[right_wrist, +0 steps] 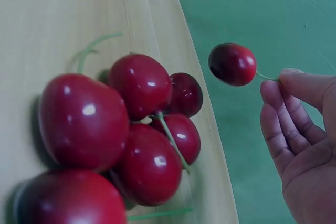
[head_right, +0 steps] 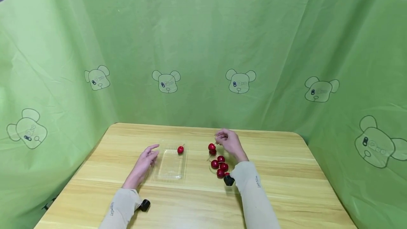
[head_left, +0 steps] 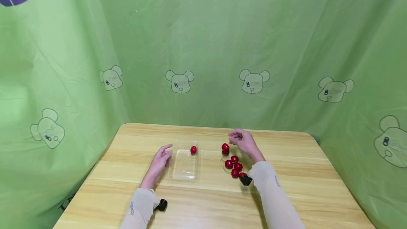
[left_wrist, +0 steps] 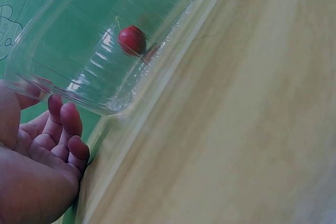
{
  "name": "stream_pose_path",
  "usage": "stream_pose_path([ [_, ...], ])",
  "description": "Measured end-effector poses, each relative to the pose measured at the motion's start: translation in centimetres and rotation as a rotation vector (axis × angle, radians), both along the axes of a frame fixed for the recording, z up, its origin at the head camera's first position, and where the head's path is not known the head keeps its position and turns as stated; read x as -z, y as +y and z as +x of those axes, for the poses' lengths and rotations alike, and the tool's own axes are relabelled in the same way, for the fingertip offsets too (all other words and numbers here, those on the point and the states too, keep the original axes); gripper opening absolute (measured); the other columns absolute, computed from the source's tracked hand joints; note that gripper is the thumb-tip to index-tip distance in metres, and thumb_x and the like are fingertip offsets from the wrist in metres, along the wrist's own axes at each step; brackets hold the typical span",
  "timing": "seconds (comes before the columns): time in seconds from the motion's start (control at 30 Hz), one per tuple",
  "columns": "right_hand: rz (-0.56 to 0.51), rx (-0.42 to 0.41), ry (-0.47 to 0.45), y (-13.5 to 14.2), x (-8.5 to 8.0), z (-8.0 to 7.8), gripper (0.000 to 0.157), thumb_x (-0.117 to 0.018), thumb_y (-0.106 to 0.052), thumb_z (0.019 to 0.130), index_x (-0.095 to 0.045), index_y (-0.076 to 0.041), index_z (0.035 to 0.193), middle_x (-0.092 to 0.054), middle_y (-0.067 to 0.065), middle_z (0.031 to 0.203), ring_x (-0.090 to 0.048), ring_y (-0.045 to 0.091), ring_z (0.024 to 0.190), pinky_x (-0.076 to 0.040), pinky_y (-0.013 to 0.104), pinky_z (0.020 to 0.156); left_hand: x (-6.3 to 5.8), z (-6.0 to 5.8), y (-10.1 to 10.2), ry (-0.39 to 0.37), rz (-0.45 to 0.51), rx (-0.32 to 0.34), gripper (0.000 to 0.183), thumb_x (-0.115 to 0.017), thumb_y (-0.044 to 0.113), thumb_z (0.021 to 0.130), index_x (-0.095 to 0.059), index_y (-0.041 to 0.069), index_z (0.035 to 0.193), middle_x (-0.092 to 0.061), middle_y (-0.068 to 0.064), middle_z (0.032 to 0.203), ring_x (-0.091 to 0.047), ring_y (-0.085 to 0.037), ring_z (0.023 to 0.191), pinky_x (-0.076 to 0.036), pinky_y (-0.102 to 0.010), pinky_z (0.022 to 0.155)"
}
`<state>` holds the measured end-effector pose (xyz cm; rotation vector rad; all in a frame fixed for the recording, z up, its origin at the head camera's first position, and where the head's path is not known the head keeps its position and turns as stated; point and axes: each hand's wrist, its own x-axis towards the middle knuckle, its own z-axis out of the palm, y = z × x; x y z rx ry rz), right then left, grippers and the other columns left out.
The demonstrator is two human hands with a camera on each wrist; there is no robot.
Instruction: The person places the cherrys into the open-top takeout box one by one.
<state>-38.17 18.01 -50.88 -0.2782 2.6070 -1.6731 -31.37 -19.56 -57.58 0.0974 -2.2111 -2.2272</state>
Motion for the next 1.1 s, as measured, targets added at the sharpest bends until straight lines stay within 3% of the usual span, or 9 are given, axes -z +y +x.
stream_pose_path([
  [0.43, -0.05, -0.035, 0.014, -1.7, 0.1, 0.6, 0.024, -0.069, -0.005, 0.098, -0.066, 0.001, 0.122, -0.068, 0.029, 0.115, -0.072, 0.033, 0.096, -0.059, 0.048, 0.091, -0.3, 0.1, -0.1, -0.016, -0.018, 0.019, 0.051, -0.059, 0.022, 0.106, -0.045, 0.005, 0.153, -0.054, -0.001, 0.087, -0.049, -0.015, 0.072, -0.041, -0.025, 0.064],
  [0.7, -0.082, -0.054, -0.004, -3.6, -0.4, 0.8, 0.026, -0.07, -0.007, 0.098, -0.066, -0.002, 0.123, -0.07, 0.025, 0.113, -0.07, 0.04, 0.101, -0.056, 0.053, 0.096, -0.4, 0.1, 0.0, -0.023, -0.007, 0.019, 0.049, -0.058, 0.019, 0.107, -0.046, 0.005, 0.153, -0.055, -0.003, 0.089, -0.048, -0.015, 0.073, -0.04, -0.025, 0.064],
  [0.87, -0.119, -0.085, 0.026, -4.9, -0.6, 0.8, 0.023, -0.07, -0.006, 0.098, -0.068, -0.001, 0.12, -0.07, 0.027, 0.109, -0.071, 0.042, 0.099, -0.059, 0.049, 0.091, -1.7, 0.7, 0.0, -0.041, 0.007, 0.055, 0.049, -0.055, 0.014, 0.108, -0.043, 0.0, 0.153, -0.056, -0.008, 0.091, -0.05, -0.018, 0.075, -0.041, -0.028, 0.066],
  [0.97, -0.132, -0.106, 0.047, -5.8, -0.8, 0.8, 0.021, -0.07, -0.006, 0.098, -0.069, -0.001, 0.118, -0.07, 0.029, 0.109, -0.072, 0.04, 0.096, -0.061, 0.042, 0.085, -2.7, 1.3, 0.0, -0.04, 0.012, 0.068, 0.049, -0.055, 0.013, 0.107, -0.043, -0.002, 0.153, -0.056, -0.008, 0.09, -0.051, -0.02, 0.076, -0.042, -0.028, 0.066],
  [1.1, -0.148, -0.122, 0.049, -6.9, -1.0, 1.0, 0.02, -0.071, -0.005, 0.097, -0.069, -0.001, 0.116, -0.07, 0.028, 0.107, -0.074, 0.033, 0.091, -0.061, 0.032, 0.081, -3.2, 1.7, 0.1, -0.028, 0.008, 0.07, 0.05, -0.055, 0.014, 0.107, -0.042, -0.002, 0.153, -0.056, -0.007, 0.09, -0.05, -0.019, 0.076, -0.041, -0.027, 0.066],
])
